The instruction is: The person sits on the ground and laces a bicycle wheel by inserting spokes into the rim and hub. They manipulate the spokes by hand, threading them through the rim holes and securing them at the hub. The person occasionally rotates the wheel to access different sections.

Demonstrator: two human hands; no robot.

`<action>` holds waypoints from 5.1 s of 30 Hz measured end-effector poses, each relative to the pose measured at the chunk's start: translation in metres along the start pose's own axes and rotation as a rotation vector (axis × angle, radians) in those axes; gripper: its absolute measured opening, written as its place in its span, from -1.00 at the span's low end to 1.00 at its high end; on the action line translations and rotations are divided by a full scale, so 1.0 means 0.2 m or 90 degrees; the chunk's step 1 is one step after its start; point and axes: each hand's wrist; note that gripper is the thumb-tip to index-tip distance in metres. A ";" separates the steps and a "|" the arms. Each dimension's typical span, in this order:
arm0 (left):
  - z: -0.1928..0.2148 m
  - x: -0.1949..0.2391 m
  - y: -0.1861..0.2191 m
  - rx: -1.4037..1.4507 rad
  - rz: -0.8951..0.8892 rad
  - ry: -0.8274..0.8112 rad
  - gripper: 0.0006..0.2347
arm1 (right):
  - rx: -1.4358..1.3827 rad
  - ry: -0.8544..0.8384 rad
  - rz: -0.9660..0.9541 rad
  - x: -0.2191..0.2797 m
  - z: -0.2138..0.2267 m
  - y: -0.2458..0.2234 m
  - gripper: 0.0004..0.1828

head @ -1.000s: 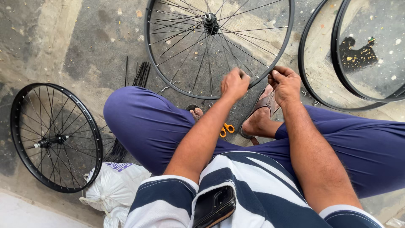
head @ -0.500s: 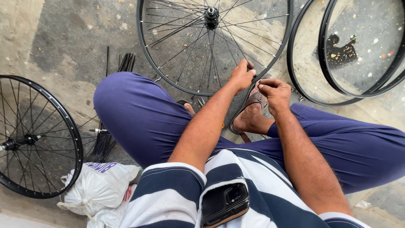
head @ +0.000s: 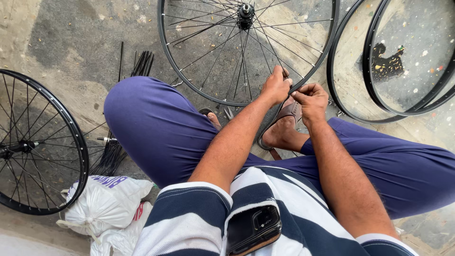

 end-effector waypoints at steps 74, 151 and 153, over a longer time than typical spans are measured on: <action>0.12 0.09 0.05 -0.097 -0.079 -0.005 -0.53 | -0.085 -0.021 -0.207 -0.04 -0.02 0.00 -0.72; 0.01 0.03 0.00 0.259 0.086 0.122 -0.71 | -0.017 -0.011 -0.149 -0.07 -0.03 -0.18 -0.89; 0.03 0.05 0.03 0.225 0.111 0.120 -0.71 | -0.028 -0.020 -0.150 -0.07 -0.04 -0.19 -0.88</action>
Point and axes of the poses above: each hand's wrist, its own x-axis away from the middle knuckle, its own z-axis out of the back of the hand, y = z × x
